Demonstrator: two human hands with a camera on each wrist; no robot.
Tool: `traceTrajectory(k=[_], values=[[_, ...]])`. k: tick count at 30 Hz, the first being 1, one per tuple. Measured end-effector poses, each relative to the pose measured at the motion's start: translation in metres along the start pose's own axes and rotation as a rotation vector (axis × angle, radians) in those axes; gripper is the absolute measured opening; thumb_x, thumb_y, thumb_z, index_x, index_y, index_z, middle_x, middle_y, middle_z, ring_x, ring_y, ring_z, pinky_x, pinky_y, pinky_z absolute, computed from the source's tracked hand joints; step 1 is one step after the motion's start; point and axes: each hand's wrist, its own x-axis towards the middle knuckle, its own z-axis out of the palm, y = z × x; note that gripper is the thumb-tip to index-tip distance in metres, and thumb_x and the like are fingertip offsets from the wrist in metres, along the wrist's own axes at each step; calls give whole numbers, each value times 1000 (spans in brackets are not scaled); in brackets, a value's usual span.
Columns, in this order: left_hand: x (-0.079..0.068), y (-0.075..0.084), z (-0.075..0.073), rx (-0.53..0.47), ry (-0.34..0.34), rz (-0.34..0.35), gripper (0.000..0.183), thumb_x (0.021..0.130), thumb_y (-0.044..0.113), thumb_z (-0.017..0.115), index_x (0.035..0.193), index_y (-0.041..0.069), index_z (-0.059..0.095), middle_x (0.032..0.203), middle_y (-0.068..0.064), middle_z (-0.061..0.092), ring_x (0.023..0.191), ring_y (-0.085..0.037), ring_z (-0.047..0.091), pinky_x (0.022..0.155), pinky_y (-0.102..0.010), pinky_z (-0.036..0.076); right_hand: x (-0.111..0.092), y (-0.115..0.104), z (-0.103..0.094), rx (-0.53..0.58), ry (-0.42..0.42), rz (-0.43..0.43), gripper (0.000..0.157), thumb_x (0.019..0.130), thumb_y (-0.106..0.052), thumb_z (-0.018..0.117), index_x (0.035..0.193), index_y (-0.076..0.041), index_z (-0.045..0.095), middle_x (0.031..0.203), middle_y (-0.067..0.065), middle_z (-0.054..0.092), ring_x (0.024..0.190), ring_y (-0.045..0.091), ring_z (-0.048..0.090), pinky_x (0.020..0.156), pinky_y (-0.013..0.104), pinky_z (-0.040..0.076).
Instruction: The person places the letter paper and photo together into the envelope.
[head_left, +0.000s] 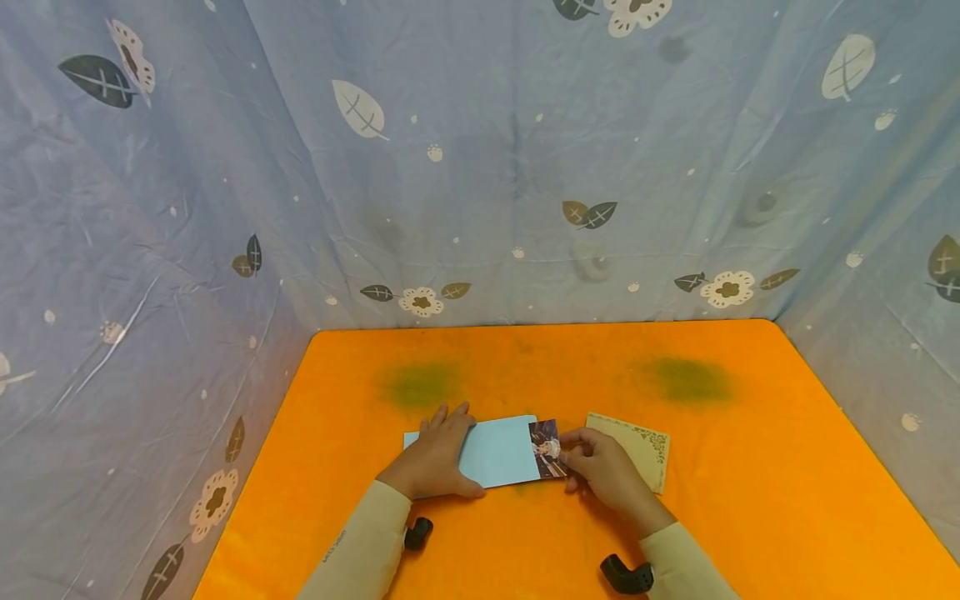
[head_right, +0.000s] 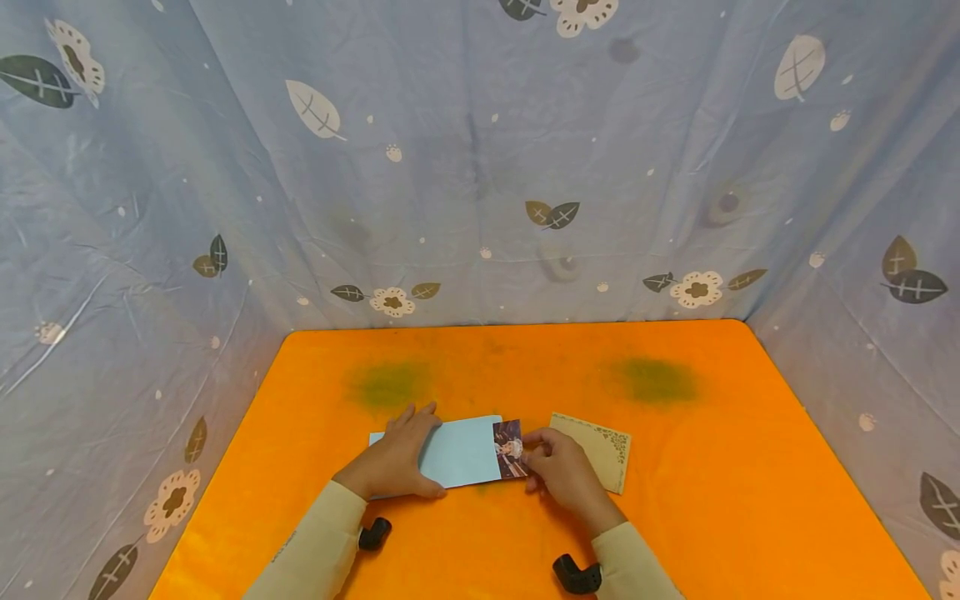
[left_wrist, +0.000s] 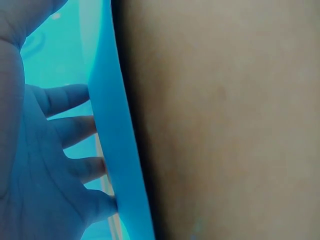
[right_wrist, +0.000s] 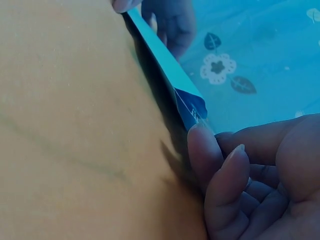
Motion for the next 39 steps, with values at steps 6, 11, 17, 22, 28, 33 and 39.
traceTrajectory(k=[6,11,17,22,28,33,39], values=[[0,1,0,0,-3,1,111,77,60,93,164,12,44,180,-11,18,164,-44,7,125,-71,11,0,-1,3,-5,-3,-11,31,108,-2,65,137,9,65,81,13,65,66,35,69,55,31,53],[0,1,0,1,-1,3,111,76,59,93,164,12,44,180,-11,18,163,-45,7,125,-71,12,-1,-4,5,-21,9,-12,29,107,-1,66,134,9,66,79,13,63,65,34,67,59,32,55],[0,1,-1,1,-2,8,110,77,59,93,163,12,44,180,-12,17,163,-45,7,125,-71,12,0,-5,6,-32,4,-18,28,106,0,67,133,9,67,81,12,63,65,33,67,62,32,57],[0,1,-1,-9,-1,6,110,77,59,94,163,11,45,180,-12,18,163,-45,7,125,-72,11,2,-6,8,-28,-17,-33,28,106,2,66,132,11,66,83,12,63,67,33,68,63,32,58],[0,2,0,-4,-1,4,110,77,59,94,163,11,45,180,-12,18,163,-46,7,125,-72,11,3,-5,9,0,-38,-33,29,106,2,68,132,13,63,82,12,64,68,33,68,68,34,61],[0,2,0,-5,4,-2,109,76,59,94,162,12,46,179,-11,19,163,-45,7,125,-72,11,4,-6,9,22,-68,-44,30,106,2,67,132,15,62,82,13,64,69,35,68,70,37,62],[1,1,-1,-2,-3,-4,109,76,59,94,162,12,45,180,-11,18,163,-45,7,124,-72,12,5,-8,11,62,-99,-38,29,107,5,63,133,16,61,84,16,65,71,35,68,72,39,64]])
